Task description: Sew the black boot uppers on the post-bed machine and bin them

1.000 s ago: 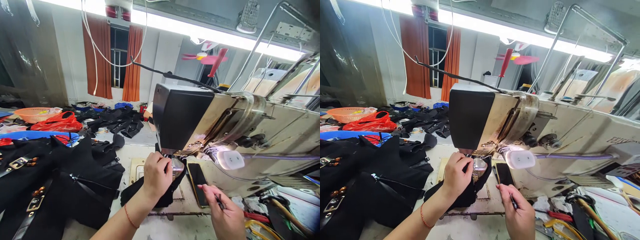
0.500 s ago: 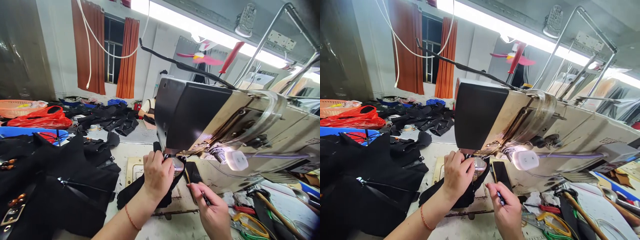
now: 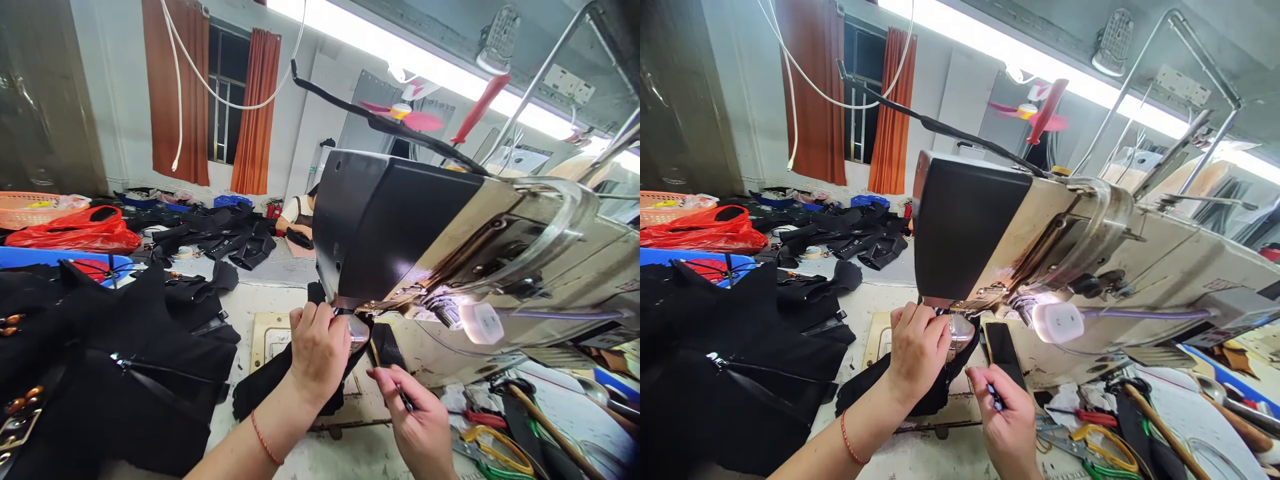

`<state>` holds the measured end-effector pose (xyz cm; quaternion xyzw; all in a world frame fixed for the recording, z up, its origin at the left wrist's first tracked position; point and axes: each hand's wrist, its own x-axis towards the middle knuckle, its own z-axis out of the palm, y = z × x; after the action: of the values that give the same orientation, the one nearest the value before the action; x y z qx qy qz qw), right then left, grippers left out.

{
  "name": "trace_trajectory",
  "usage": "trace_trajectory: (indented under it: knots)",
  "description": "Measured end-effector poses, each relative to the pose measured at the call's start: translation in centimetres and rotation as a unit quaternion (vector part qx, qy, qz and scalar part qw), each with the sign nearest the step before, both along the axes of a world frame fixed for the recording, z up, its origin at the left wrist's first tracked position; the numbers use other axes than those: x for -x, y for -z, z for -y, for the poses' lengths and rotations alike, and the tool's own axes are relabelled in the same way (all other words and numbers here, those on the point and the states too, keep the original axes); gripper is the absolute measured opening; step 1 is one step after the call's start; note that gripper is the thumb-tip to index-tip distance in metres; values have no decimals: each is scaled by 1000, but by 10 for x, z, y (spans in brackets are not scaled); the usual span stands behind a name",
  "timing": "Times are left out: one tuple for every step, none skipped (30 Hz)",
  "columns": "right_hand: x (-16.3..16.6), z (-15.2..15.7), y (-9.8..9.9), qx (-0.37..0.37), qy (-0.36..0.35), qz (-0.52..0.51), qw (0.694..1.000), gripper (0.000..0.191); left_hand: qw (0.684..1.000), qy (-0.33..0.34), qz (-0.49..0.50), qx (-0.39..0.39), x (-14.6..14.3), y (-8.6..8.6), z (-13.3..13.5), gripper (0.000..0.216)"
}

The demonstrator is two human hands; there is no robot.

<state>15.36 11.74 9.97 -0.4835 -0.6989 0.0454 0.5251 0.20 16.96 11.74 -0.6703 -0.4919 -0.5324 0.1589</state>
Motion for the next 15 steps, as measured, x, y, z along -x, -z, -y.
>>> trace_trajectory:
  knots:
    - [0, 0, 0, 1, -1, 0, 1000, 25, 1000, -3, 0, 1, 0, 0, 0, 13]
    - [0, 1, 0, 0, -1, 1, 1000, 26, 1000, -6, 0, 3, 0, 0, 1, 13]
    - [0, 1, 0, -1, -1, 1, 1000, 26, 1000, -9, 0, 6, -1, 0, 1, 13]
    - [-1, 1, -1, -3, -1, 3, 1000, 27, 1000, -11, 0, 9, -1, 0, 1, 12]
    - [-1, 1, 0, -3, -1, 5, 1000, 28, 1000, -12, -1, 11, -1, 0, 1, 12]
    - [-2, 1, 0, -2, -1, 7, 1000, 28, 1000, -12, -2, 12, -1, 0, 1, 11]
    - [-2, 1, 0, -1, 0, 8, 1000, 28, 1000, -12, -3, 12, -1, 0, 1, 12]
    - [-3, 1, 1, 0, 1, 9, 1000, 28, 1000, -11, -4, 11, -1, 0, 1, 12]
    - [-4, 1, 2, 3, 2, 10, 1000, 27, 1000, -10, -4, 11, -1, -1, 2, 12]
    - [-5, 0, 3, 6, 4, 11, 1000, 27, 1000, -11, -4, 11, -1, -1, 2, 12]
    - [-5, 0, 4, 9, 5, 11, 1000, 27, 1000, -12, -4, 13, -2, -1, 2, 12]
    - [-5, 0, 4, 10, 5, 10, 1000, 26, 1000, -13, -4, 15, -2, -1, 1, 13]
    - [-5, 0, 4, 11, 4, 10, 1000, 26, 1000, -14, -4, 17, -2, -1, 1, 13]
    - [-4, 0, 4, 9, 3, 9, 1000, 26, 1000, -16, -4, 18, -2, -1, 1, 13]
    - [-3, 0, 4, 6, 2, 7, 1000, 26, 1000, -16, -4, 19, -2, -1, 1, 13]
